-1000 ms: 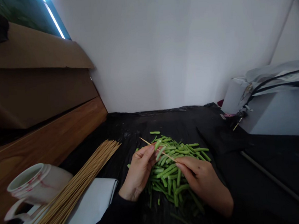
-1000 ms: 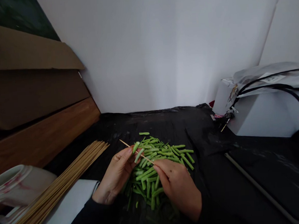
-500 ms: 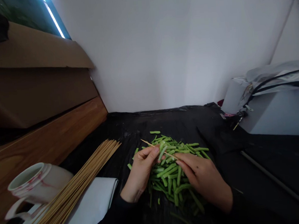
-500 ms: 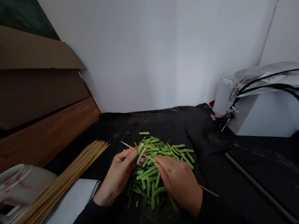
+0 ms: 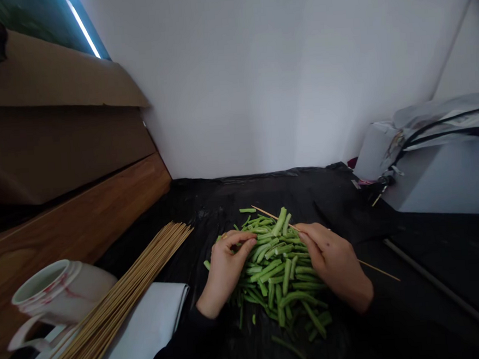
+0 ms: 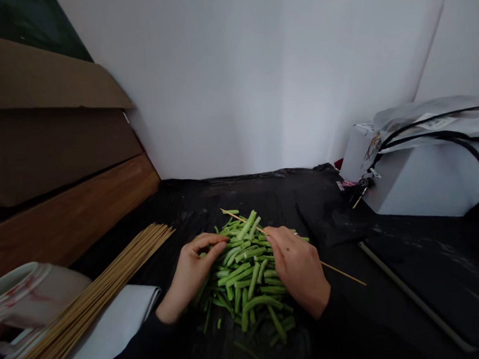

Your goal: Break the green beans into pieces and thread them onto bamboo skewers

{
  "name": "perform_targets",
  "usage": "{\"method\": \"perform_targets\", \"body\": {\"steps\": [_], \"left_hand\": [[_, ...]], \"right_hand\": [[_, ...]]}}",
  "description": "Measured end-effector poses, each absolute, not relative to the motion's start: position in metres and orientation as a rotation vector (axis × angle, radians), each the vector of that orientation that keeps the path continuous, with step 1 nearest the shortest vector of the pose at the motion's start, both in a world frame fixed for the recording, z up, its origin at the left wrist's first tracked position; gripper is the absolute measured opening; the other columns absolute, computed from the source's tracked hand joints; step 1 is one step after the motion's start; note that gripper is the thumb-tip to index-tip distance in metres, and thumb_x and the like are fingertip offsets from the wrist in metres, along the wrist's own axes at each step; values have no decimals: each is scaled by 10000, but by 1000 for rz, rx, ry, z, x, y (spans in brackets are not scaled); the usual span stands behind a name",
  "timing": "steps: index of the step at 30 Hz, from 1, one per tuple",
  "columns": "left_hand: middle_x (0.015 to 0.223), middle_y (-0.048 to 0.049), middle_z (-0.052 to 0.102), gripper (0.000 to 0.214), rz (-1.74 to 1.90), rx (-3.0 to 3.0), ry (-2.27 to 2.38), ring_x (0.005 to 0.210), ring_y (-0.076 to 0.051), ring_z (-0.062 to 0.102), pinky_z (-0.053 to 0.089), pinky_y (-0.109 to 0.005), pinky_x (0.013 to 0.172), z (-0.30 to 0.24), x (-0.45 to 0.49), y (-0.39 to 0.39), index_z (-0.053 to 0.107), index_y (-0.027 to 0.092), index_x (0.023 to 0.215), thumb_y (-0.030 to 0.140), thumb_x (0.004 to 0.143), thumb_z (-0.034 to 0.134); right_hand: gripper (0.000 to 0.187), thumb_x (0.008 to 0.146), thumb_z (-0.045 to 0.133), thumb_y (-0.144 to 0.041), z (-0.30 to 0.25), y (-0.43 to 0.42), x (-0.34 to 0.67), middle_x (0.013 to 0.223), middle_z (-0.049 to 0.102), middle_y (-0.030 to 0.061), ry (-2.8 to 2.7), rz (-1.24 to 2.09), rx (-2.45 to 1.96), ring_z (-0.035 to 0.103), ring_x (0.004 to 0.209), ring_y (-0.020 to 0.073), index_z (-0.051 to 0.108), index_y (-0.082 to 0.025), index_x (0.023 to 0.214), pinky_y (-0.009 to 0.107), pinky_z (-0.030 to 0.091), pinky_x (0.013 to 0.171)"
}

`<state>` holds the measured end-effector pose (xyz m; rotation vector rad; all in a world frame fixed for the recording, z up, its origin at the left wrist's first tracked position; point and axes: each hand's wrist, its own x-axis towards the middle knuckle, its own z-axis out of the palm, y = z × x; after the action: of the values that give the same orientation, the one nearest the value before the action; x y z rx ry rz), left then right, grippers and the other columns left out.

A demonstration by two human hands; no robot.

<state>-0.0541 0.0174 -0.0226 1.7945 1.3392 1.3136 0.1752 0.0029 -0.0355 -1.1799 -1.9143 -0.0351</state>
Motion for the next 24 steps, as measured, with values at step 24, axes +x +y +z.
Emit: {"method": "perform_targets", "body": {"steps": [24], "left_hand": [[783, -13, 670, 169, 1439, 1244, 1112, 758, -142, 610, 471, -228, 695, -8, -53, 11, 699, 173, 836, 298, 741, 763]], "right_hand": [[243, 979, 427, -191, -36, -3, 172, 1002, 700, 62, -1941, -23, -1078, 662, 897, 174, 622, -182, 1123, 307, 506, 831]]}}
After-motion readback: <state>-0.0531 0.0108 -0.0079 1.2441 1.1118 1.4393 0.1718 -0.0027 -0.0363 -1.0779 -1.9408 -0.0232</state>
